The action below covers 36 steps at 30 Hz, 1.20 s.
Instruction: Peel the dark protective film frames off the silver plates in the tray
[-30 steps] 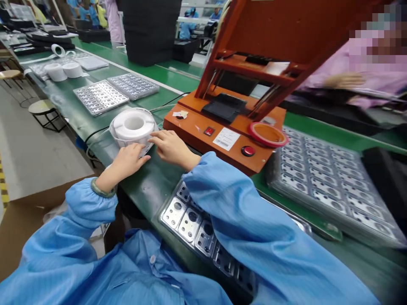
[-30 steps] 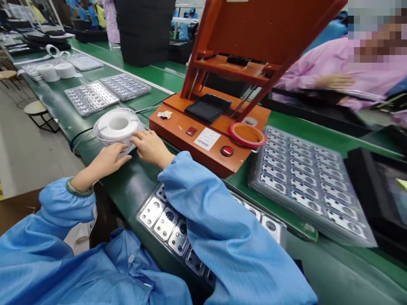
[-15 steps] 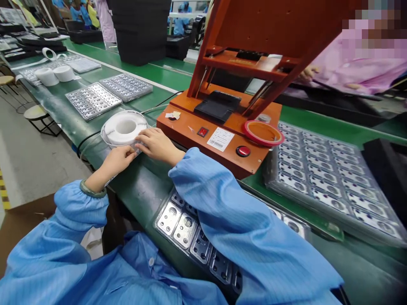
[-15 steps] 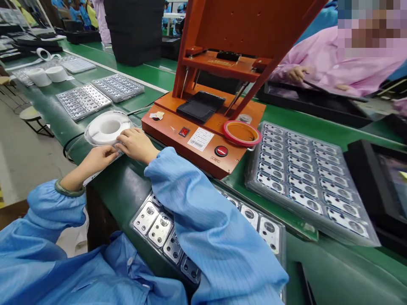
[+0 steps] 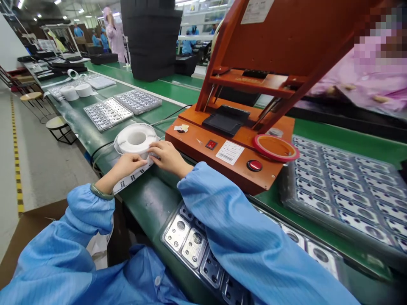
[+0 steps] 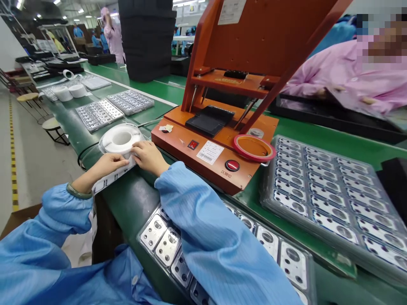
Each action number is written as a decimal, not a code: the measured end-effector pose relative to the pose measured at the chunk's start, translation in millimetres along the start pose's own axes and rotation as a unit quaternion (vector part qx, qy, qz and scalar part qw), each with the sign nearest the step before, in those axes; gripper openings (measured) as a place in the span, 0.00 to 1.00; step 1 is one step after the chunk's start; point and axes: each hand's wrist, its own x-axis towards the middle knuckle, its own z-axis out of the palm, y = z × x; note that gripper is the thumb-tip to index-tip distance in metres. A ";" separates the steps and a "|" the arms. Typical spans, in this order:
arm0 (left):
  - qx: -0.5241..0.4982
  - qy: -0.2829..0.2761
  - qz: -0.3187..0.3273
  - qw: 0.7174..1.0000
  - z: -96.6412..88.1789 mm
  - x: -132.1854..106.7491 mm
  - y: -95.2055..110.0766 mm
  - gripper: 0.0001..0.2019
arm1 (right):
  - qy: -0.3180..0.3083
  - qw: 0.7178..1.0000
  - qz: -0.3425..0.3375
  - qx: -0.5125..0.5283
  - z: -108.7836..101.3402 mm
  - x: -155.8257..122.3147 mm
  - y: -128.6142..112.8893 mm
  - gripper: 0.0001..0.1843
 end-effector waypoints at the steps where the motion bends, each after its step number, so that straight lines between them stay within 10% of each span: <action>1: -0.001 0.000 0.007 1.000 -0.3 -0.3 -0.2 0.16 | 0.002 1.000 -0.009 -0.003 -0.4 -0.5 -0.3 0.12; 24: 0.013 0.157 -0.001 0.987 14.2 -3.1 0.3 0.14 | 0.029 0.998 -0.055 -0.018 7.1 2.6 -4.7 0.11; 30: 0.060 0.311 -0.096 0.944 -25.8 -24.1 -31.6 0.14 | 0.005 0.998 -0.055 0.008 1.9 0.9 -10.8 0.11; 36: 0.146 0.465 -0.192 0.852 -88.0 -94.6 -87.0 0.20 | -0.043 0.998 -0.054 0.005 -7.3 -15.2 -9.4 0.09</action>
